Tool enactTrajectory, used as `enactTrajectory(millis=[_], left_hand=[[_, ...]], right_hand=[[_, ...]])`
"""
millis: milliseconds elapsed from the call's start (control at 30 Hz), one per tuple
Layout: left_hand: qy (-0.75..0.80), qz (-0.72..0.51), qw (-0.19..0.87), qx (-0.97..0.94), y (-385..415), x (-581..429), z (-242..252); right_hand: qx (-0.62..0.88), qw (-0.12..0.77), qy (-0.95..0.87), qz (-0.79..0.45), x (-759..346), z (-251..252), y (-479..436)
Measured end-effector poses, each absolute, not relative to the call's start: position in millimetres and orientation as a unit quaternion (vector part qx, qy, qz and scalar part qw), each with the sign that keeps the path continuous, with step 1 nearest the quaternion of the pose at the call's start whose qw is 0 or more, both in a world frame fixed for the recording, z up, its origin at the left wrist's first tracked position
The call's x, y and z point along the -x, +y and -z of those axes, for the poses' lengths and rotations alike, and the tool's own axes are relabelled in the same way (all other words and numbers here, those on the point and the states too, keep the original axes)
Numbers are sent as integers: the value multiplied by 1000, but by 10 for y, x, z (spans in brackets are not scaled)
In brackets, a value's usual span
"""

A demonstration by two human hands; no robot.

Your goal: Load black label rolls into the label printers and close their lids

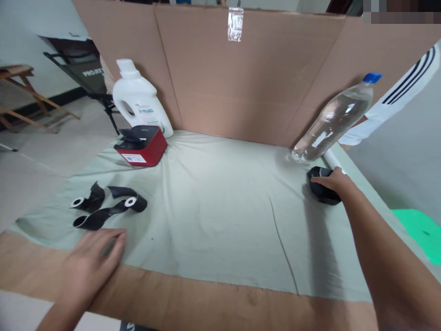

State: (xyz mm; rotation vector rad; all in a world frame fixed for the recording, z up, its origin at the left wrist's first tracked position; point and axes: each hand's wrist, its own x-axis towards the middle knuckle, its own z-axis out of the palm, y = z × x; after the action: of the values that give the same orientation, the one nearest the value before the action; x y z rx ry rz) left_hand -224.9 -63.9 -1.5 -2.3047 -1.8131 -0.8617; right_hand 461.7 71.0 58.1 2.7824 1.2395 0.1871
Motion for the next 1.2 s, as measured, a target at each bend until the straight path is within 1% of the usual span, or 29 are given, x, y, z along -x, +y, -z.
enactTrajectory(millis=[67, 133, 233, 300, 433, 633, 833, 1200], left_hand=[[-557, 257, 22, 789, -513, 1929, -38], [-496, 207, 4, 843, -325, 1588, -83], [-369, 124, -28, 921, -34, 1061, -108], [-311, 87, -54, 945, 97, 739, -78], [-319, 66, -89, 941, 141, 372, 80], [-305, 71, -116, 943, 10, 433, 238], [-315, 110, -123, 935, -20, 442, 220], [-310, 122, -141, 932, -16, 479, 132]], right_hand=[[-911, 54, 408, 6, -4431, -657, 681], [-899, 66, 429, 60, -4159, -771, 658], [-875, 70, 472, 87, -3619, -925, 676], [-861, 62, 494, 98, -3205, -975, 714], [-836, 41, 532, 125, -2367, -976, 758], [-814, 55, 559, 148, -1543, -861, 751], [-823, 67, 543, 151, -1307, -716, 825], [-825, 70, 535, 168, -1273, -836, 810]])
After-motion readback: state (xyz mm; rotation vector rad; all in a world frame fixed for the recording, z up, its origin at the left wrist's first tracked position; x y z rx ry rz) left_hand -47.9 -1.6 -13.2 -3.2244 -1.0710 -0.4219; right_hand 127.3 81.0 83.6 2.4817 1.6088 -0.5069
